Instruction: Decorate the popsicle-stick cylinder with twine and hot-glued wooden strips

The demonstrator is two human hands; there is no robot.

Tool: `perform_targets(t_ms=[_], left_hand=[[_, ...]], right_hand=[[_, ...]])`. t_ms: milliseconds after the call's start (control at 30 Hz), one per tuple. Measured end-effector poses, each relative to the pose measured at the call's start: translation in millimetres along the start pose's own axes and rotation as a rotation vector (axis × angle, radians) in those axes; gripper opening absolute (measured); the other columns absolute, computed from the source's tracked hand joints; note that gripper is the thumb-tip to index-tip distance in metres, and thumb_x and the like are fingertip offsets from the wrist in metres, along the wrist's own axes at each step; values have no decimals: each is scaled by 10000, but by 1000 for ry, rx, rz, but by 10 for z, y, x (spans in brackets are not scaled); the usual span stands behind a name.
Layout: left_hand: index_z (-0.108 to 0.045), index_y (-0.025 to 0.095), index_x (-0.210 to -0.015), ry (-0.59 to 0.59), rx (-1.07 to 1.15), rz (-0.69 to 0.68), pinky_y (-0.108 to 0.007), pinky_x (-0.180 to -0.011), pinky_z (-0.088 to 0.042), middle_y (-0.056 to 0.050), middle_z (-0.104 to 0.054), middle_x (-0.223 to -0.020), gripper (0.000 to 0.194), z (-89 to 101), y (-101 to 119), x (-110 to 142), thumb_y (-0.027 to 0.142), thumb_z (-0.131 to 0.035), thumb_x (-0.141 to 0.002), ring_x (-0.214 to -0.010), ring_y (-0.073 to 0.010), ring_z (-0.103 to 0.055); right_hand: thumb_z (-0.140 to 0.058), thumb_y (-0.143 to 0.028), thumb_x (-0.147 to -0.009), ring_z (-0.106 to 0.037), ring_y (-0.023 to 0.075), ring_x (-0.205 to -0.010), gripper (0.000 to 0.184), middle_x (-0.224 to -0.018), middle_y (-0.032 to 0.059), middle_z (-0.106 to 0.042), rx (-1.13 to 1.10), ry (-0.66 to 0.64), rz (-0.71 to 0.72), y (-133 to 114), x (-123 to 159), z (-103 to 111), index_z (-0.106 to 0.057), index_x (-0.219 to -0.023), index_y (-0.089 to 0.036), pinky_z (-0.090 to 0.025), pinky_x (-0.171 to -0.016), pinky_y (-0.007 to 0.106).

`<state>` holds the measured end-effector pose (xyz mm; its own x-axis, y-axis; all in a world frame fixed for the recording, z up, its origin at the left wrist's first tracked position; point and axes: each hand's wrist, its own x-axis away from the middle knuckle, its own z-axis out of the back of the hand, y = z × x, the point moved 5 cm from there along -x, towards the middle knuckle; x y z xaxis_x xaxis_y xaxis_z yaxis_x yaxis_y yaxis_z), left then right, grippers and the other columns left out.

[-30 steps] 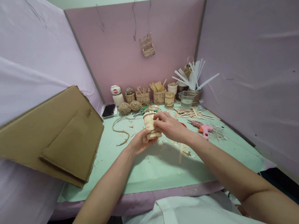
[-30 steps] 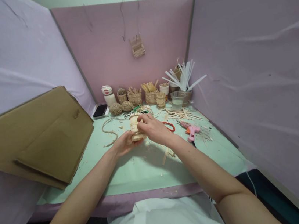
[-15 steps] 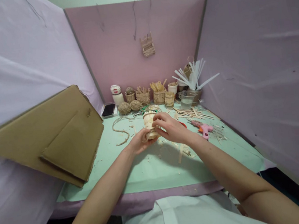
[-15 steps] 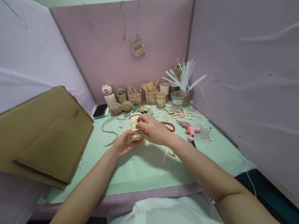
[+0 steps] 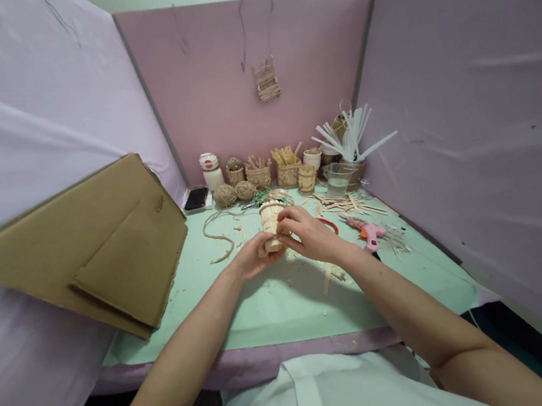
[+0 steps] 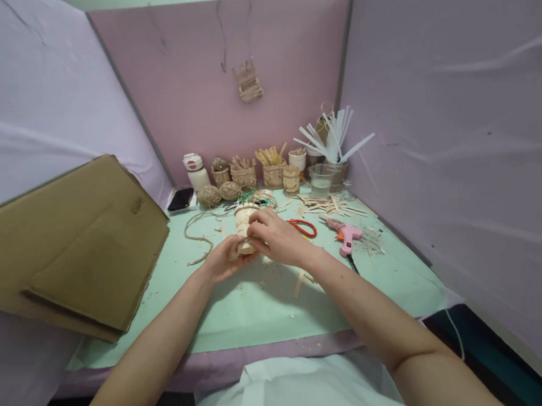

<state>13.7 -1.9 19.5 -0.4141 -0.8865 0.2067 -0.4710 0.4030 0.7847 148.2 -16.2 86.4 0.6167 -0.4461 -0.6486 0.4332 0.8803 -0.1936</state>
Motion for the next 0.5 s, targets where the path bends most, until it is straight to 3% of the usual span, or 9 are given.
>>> perform_targets(t_ms=[200, 367, 500], left_hand=[[-670, 121, -948, -39, 15, 8, -295, -818, -552, -70, -716, -875, 154, 24, -18, -21, 127, -590, -817, -786, -156, -670], [-670, 127, -1005, -52, 12, -8, -300, -829, -536, -65, -717, -901, 196, 69, -28, -39, 155, -599, -825, -804, -157, -666], [-677, 129, -1006, -58, 8, 5, -302, -841, -531, -62, -719, -899, 205, 69, -37, -37, 159, -610, -815, -804, -159, -669]], right_hand=[[-522, -266, -979, -579, 248, -1014, 138, -1054, 117, -623, -9, 66, -17, -1, 52, -28, -648, -960, -212, -512, -855, 417], [-529, -293, -977, -596, 257, -1064, 207, -1113, 131, -618, -10, 179, -43, 9, 145, -16, -639, -1139, -226, -530, -869, 423], [-516, -297, -983, -594, 243, -1017, 197, -1088, 121, -623, 63, 165, -14, -16, 194, -14, -672, -1088, -241, -532, -847, 409]])
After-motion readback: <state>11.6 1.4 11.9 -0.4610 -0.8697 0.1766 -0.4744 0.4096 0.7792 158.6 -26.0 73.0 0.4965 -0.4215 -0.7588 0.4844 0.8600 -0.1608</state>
